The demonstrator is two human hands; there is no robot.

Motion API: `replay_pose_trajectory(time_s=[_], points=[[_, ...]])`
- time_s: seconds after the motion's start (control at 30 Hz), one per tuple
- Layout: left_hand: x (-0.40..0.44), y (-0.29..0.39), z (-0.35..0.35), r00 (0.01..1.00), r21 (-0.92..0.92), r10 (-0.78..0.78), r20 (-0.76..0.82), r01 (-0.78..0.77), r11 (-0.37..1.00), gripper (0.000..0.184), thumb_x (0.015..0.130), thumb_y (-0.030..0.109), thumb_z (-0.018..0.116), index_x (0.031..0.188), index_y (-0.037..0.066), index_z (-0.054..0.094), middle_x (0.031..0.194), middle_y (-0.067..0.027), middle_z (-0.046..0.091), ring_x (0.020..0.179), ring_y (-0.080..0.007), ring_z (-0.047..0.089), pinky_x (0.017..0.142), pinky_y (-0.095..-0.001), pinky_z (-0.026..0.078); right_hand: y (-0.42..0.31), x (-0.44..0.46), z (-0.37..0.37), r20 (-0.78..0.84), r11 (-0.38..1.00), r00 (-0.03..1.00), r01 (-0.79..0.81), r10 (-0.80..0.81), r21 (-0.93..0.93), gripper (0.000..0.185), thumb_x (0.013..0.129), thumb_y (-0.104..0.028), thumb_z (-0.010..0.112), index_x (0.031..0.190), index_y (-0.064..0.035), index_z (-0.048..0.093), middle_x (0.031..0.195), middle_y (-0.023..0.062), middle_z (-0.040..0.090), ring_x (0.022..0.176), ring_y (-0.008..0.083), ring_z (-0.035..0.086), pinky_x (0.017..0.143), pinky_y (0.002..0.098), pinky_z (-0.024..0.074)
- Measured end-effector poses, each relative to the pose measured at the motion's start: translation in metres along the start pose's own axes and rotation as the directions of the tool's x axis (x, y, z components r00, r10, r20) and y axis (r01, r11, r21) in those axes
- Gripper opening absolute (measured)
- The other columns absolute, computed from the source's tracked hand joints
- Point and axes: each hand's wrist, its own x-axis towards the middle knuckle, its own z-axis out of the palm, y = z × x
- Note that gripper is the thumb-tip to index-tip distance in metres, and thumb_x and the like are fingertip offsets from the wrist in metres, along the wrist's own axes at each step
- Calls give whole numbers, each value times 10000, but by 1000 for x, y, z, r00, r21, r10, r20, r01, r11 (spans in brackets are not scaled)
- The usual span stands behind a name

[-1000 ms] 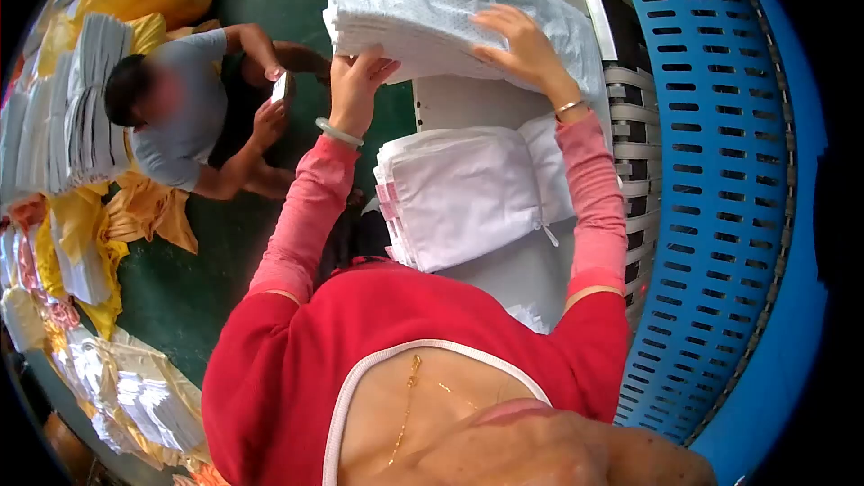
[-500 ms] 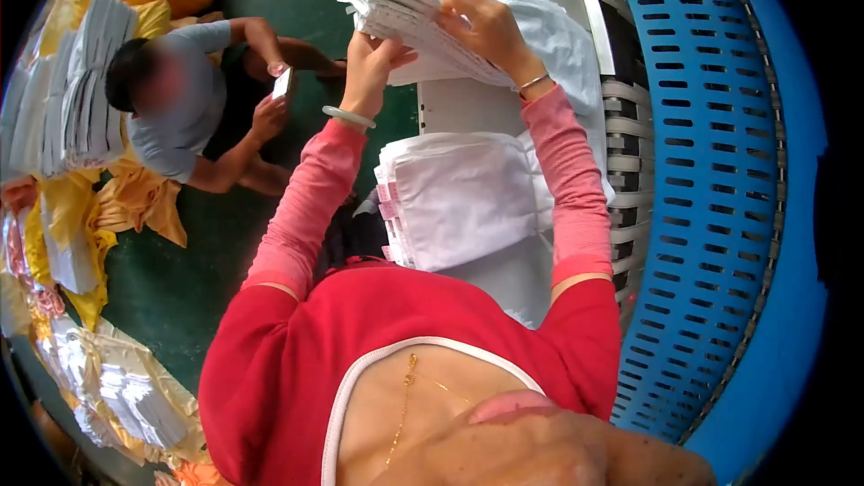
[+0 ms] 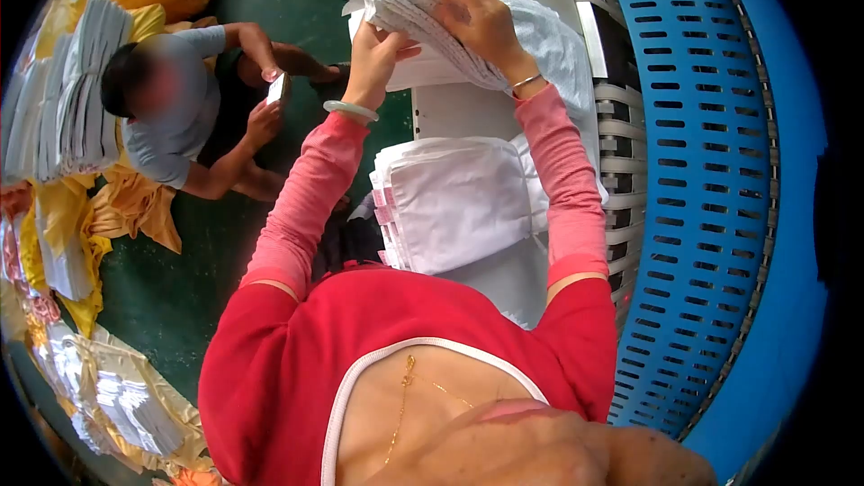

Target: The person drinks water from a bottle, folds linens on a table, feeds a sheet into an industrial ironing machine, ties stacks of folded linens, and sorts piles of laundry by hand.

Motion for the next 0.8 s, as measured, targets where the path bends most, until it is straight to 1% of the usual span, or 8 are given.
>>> replay_pose_trajectory(time_s=[0.07,0.17,0.27,0.37,0.47,0.57,0.67,0.8], points=[[1,-1,-1,1000,0,10,-4,-10,1000,301,844,73,501,1133,16,439,1017,-107,590,865,-205,631,730,-296,537,2,0,3,-11,999,1000,-7,6,-53,151,745,-135,658,885,-124,604,1165,14,547,762,215,636,661,304,527],[4,-1,-2,1000,10,17,14,-18,1000,309,840,71,504,1136,13,435,1022,-110,589,868,-208,632,729,-294,537,5,1,5,-6,996,996,86,-87,-36,150,742,-153,665,880,-134,607,1205,14,513,814,222,631,673,307,531],[5,0,-1,1000,18,17,22,-17,1000,319,838,71,508,1140,9,429,1037,-115,585,872,-212,632,724,-292,536,-2,2,1,-3,996,996,85,-86,-17,147,745,-171,669,876,-141,608,1243,15,477,874,221,619,679,304,533],[4,0,1,1000,-4,8,6,-8,1000,300,837,97,541,1113,2,472,1034,-86,581,871,-173,613,763,-299,525,-1,-1,0,38,998,997,61,-62,7,199,725,-141,696,909,-111,623,1248,78,480,918,241,597,747,318,514],[5,-2,0,1000,-2,15,5,-15,1000,301,842,111,545,1115,6,471,1030,-87,582,875,-175,615,759,-298,527,2,-1,1,6,1000,1000,14,-14,19,151,745,-198,679,870,-146,613,1251,26,467,913,232,606,704,319,531],[6,-2,-1,1000,16,18,13,-18,1000,305,843,112,544,1118,6,465,1029,-90,582,881,-178,616,763,-304,527,7,-6,7,-7,999,1000,19,-18,37,167,742,-194,680,889,-154,612,1258,34,462,939,251,595,734,335,525],[9,-2,0,1000,47,24,20,-25,999,318,839,109,548,1125,5,456,1041,-96,578,889,-183,617,768,-310,527,5,-4,8,13,985,988,157,-156,-77,200,726,-190,692,906,-157,609,1269,57,449,991,271,569,776,339,512],[9,-1,0,999,44,28,26,-29,999,331,835,90,547,1139,6,444,1061,-103,573,899,-188,616,782,-315,524,-7,-4,6,7,994,995,99,-99,-51,220,707,-157,699,908,-150,610,1288,86,427,1078,285,519,827,350,491]])
